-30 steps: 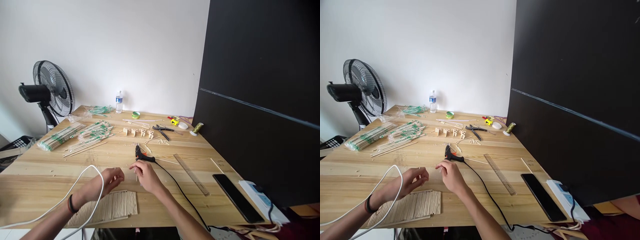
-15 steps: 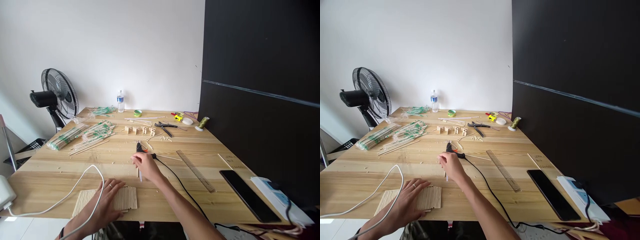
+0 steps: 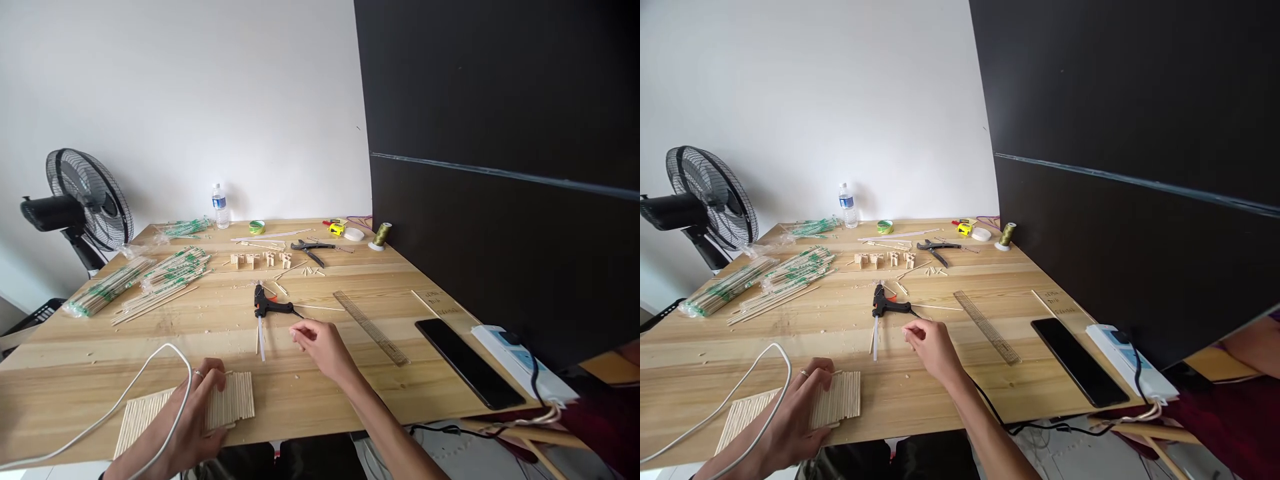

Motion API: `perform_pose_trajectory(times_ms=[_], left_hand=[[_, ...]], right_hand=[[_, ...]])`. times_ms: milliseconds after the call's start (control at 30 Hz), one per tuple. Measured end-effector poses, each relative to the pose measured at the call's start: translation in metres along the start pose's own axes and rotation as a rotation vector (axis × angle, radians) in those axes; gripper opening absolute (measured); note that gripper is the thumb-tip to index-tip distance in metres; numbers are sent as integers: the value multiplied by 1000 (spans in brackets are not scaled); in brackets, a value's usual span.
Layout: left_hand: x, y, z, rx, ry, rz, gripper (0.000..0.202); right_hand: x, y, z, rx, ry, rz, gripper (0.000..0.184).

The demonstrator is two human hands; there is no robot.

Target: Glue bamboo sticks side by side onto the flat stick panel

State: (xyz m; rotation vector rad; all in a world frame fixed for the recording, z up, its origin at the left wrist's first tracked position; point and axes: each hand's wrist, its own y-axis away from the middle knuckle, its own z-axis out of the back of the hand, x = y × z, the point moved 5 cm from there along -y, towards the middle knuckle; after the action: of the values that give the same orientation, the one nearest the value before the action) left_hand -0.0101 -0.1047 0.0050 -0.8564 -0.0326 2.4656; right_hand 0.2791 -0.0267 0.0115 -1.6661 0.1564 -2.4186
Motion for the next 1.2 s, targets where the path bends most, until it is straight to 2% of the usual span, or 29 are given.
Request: perform_pose_trajectory(times_ms=[100, 233, 333, 400, 600, 867, 1000, 1100, 1200], left_hand=[[0, 3, 3, -49, -47, 6, 53], [2, 3, 15, -45, -116, -13, 74], [8, 2, 24, -51, -125, -14, 95], [13, 1, 25, -52, -128, 6, 100], [21, 0, 14, -41, -140, 43, 82], [-3, -11, -2, -16, -191, -77, 63], [-13, -20, -4, 69, -185, -157, 62], [-14, -22, -3, 89, -167, -188, 60], [-10, -20, -5, 116, -134, -189, 55]], right_hand=[[-1, 4, -1, -5, 3, 5, 23], [4, 0, -7, -35, 29, 41, 25], [7, -5, -14, -43, 38, 50, 33], [9, -6, -19, -29, 36, 57, 39], [11, 2, -27, 57, 38, 91, 31], [4, 29, -30, 12, 23, 31, 18], [4, 38, -34, 12, 7, -8, 14], [3, 41, -36, 20, 2, -24, 13], [1, 41, -37, 22, 13, -17, 20]])
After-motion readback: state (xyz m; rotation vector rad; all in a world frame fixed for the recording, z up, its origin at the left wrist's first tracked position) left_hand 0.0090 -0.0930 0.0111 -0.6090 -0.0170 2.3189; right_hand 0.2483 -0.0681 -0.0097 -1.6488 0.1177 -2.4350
